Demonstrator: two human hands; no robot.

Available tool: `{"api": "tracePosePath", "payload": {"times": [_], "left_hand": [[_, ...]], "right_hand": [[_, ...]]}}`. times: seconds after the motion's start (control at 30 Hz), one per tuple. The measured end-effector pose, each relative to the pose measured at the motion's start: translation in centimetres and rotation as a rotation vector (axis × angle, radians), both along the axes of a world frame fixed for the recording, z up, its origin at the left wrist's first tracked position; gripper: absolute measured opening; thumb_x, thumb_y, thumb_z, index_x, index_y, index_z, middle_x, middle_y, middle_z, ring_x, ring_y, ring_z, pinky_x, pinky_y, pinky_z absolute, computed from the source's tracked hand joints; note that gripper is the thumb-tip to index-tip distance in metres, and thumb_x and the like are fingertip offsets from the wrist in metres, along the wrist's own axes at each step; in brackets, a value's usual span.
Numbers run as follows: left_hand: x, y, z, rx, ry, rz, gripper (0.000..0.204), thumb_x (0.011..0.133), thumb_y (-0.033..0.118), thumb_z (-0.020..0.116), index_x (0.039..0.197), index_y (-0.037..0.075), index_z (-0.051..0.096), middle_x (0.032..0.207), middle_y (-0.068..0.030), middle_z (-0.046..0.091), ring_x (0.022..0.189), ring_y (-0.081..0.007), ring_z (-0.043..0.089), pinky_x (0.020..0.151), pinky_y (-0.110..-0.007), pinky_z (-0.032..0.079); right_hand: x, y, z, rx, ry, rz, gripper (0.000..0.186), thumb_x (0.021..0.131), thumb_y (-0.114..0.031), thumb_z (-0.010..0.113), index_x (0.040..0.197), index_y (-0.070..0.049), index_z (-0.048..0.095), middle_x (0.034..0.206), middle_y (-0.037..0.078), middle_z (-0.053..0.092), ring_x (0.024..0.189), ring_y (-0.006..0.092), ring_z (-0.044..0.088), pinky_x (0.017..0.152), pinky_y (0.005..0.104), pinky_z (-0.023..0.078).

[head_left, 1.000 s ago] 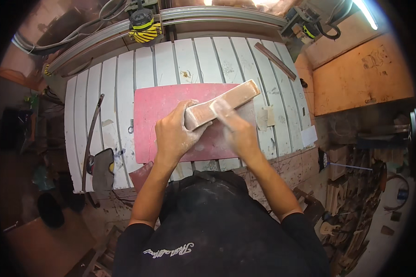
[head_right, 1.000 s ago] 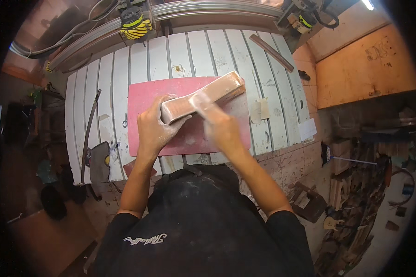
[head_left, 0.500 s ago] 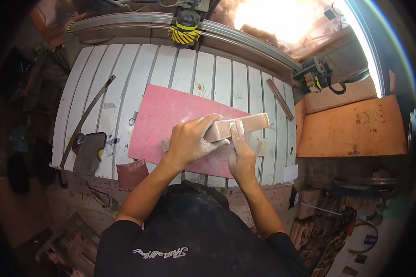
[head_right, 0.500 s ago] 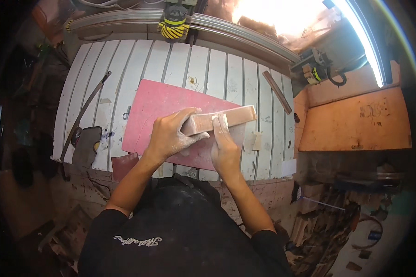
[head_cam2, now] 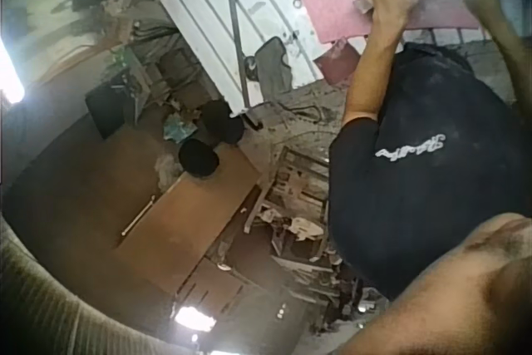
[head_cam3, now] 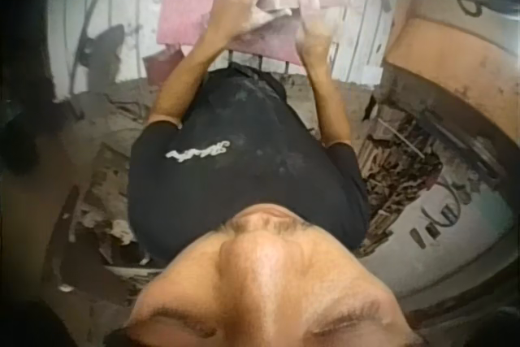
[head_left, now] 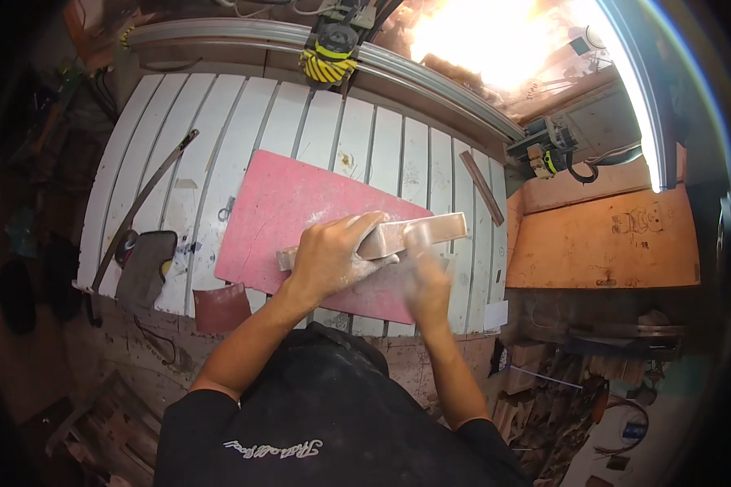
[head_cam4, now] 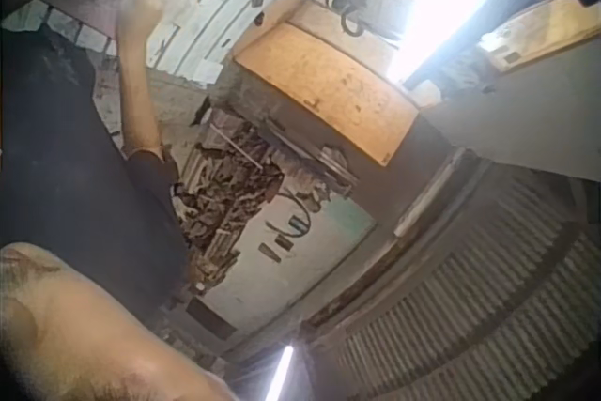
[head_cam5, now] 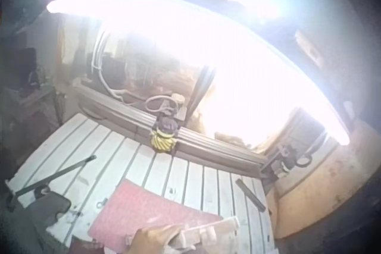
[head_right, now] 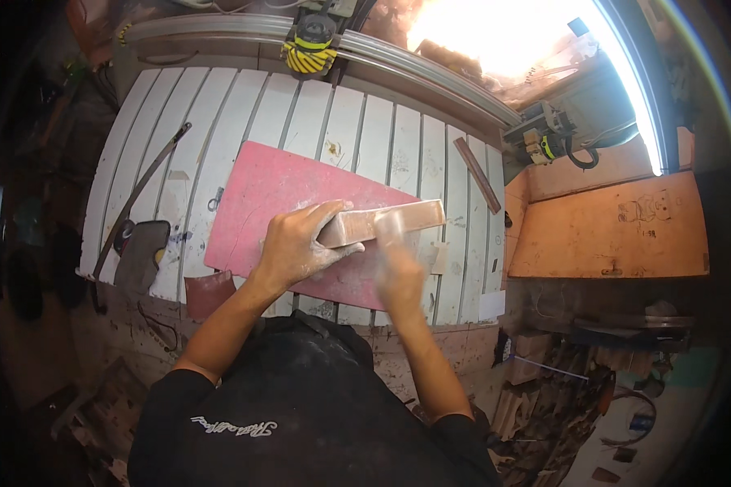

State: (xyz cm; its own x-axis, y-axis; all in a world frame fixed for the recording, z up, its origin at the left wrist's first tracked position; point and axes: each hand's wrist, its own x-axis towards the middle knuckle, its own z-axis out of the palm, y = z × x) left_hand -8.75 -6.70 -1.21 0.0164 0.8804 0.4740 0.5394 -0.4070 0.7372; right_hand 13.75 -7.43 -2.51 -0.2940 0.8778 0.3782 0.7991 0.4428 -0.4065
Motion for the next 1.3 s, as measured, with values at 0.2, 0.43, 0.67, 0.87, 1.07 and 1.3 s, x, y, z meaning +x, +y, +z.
{"api": "tracePosePath", "payload": {"times": [0.2, 0.43, 0.67, 0.87, 1.07, 1.3], "left_hand": [[0.5, -0.1, 0.2, -0.005, 0.006, -0.013, 0.066, 0.069, 0.037, 0.100, 0.121, 0.006, 0.074, 0.103, -0.0150, 0.080, 0.088, -0.0325, 0.079, 0.075, -0.040, 0.064], [-1.5, 1.4, 0.4, 0.002, -0.030, -0.073, 0.067, 0.068, 0.038, 0.101, 0.120, 0.006, 0.074, 0.102, -0.0154, 0.079, 0.089, -0.0317, 0.080, 0.076, -0.040, 0.064], [-6.8, -0.7, 0.2, -0.059, -0.381, -0.125, 0.073, 0.063, 0.035, 0.105, 0.120, 0.003, 0.073, 0.112, -0.0109, 0.081, 0.103, -0.0224, 0.079, 0.092, -0.037, 0.063], [-9.1, -3.4, -3.9, -0.271, -0.467, -0.092, 0.090, 0.064, 0.028, 0.106, 0.136, -0.001, 0.062, 0.136, -0.0166, 0.072, 0.128, -0.0269, 0.068, 0.111, -0.042, 0.054], [-6.2, -4.9, -2.0, -0.120, -0.388, 0.447, 0.080, 0.083, 0.016, 0.093, 0.147, -0.006, 0.051, 0.148, -0.0214, 0.058, 0.135, -0.0298, 0.059, 0.115, -0.042, 0.048], [-7.9, -3.0, -2.5, -0.079, -0.479, 0.653, 0.030, 0.105, 0.012, 0.067, 0.126, -0.010, 0.069, 0.117, -0.0182, 0.075, 0.108, -0.0241, 0.071, 0.099, -0.038, 0.055]], "right_hand": [[9.4, 7.0, 1.1, -0.175, 0.302, -0.308, 0.052, 0.095, 0.004, 0.052, 0.145, -0.002, 0.068, 0.119, 0.013, 0.078, 0.088, 0.0254, 0.072, 0.078, 0.0356, 0.062], [6.0, 4.6, 2.2, -0.820, 1.471, -0.148, 0.054, 0.103, -0.021, 0.055, 0.153, 0.000, 0.056, 0.123, 0.002, 0.068, 0.056, 0.0030, 0.038, 0.060, 0.0229, 0.048], [2.1, -0.3, 8.9, -0.685, 1.308, 0.077, 0.062, 0.102, -0.010, 0.052, 0.162, 0.003, 0.046, 0.109, 0.005, 0.073, 0.061, 0.0022, 0.050, 0.059, 0.0256, 0.053], [-1.8, -2.0, 7.8, -0.722, 1.029, -0.032, 0.073, 0.098, -0.001, 0.063, 0.166, 0.003, 0.036, 0.140, 0.011, 0.066, 0.085, 0.0062, 0.060, 0.060, 0.0246, 0.054], [-5.7, -1.9, 6.7, -0.757, 1.152, 0.122, 0.074, 0.098, 0.001, 0.064, 0.165, 0.010, 0.033, 0.165, 0.030, 0.046, 0.162, 0.0310, 0.029, 0.130, 0.0388, 0.026], [-6.9, -0.1, 5.1, -0.483, 0.702, 0.143, 0.068, 0.095, 0.001, 0.063, 0.159, 0.011, 0.043, 0.161, 0.031, 0.050, 0.156, 0.0382, 0.043, 0.127, 0.0415, 0.035]]}}
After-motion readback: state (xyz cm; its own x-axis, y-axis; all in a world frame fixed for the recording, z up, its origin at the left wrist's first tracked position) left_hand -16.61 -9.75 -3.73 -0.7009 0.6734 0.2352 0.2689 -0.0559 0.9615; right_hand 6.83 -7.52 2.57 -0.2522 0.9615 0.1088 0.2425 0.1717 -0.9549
